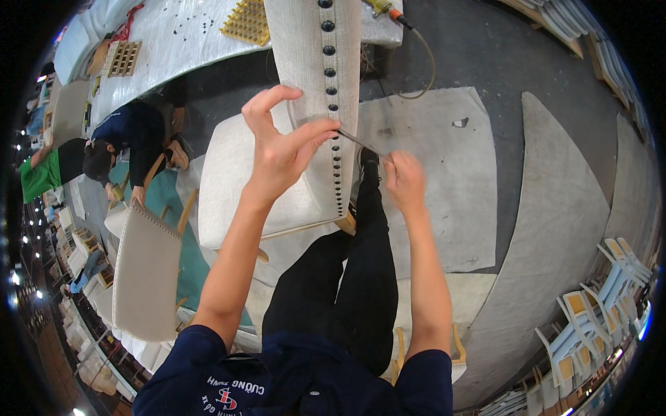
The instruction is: The person assembles a white upholstered chair by attaching a yellow plastic template to the backrest using a pneumatic nail gun. They then use a brush to clean the surface and a screwdriver to adjust the upholstery. The person works in a factory setting with other workers visible in the background.
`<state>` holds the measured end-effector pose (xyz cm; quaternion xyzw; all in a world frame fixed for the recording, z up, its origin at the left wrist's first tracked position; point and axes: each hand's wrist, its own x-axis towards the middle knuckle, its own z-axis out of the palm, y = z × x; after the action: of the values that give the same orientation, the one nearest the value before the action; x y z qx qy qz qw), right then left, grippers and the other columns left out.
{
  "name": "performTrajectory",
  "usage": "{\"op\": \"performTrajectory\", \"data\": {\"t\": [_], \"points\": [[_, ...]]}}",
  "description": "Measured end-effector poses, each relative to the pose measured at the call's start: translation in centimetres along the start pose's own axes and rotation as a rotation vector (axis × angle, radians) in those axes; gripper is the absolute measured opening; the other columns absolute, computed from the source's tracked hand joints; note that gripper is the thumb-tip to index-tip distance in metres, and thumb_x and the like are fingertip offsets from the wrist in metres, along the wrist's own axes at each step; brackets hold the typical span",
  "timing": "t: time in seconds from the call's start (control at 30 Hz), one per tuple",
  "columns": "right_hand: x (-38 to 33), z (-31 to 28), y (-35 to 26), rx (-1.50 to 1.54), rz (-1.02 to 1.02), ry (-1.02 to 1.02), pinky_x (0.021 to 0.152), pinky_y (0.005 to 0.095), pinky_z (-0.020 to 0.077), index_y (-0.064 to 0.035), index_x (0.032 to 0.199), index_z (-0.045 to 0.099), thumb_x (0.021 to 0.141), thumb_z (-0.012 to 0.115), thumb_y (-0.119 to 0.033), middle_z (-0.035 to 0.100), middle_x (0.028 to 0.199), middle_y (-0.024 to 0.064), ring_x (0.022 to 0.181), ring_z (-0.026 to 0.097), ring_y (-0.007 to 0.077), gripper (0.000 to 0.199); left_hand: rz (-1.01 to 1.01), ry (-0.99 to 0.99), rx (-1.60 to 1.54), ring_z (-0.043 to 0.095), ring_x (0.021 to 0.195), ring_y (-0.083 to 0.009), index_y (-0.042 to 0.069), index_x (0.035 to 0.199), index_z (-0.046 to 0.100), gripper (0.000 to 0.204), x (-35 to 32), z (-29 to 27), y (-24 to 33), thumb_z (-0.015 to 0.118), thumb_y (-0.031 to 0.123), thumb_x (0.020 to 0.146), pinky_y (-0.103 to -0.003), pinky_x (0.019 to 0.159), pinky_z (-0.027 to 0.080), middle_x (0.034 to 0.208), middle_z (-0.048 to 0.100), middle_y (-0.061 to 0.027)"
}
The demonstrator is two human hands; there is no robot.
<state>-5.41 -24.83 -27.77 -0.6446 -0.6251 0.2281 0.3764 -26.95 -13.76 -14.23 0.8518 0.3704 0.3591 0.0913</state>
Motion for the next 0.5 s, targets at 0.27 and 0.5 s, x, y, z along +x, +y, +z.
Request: {"op": "performTrajectory", "data": {"t": [0.27, 0.5], "points": [[1.9, 0.1, 1.0, 0.150, -0.015, 0.090, 0.060, 0.0332, 0.0399, -0.0013, 0.084, 0.054, 0.093, 0.067, -0.008, 0.050, 0.073, 0.0080, 0.063, 0.048, 0.0245, 0.017, -0.135, -0.056, -0.391, 0.053, 0.106, -0.0256, 0.006, 0.096, 0.063, 0.023, 1.9, -2.8, 0.8, 0.080, 0.004, 0.082, -0.039, 0.098, 0.040, 0.108, 0.059, -0.0112], [6.0, 1.0, -10.8, 0.777, 0.194, 0.290, 0.058, 0.0228, 0.0360, -0.0086, 0.085, 0.053, 0.087, 0.084, -0.016, 0.046, 0.074, -0.0073, 0.067, 0.042, 0.0043, 0.032, -0.753, 0.147, -0.757, 0.054, 0.102, -0.0162, 0.002, 0.105, 0.056, 0.015, -11.0, -3.7, 3.7, 0.063, -0.006, 0.095, -0.032, 0.095, 0.044, 0.107, 0.059, -0.0098]]}}
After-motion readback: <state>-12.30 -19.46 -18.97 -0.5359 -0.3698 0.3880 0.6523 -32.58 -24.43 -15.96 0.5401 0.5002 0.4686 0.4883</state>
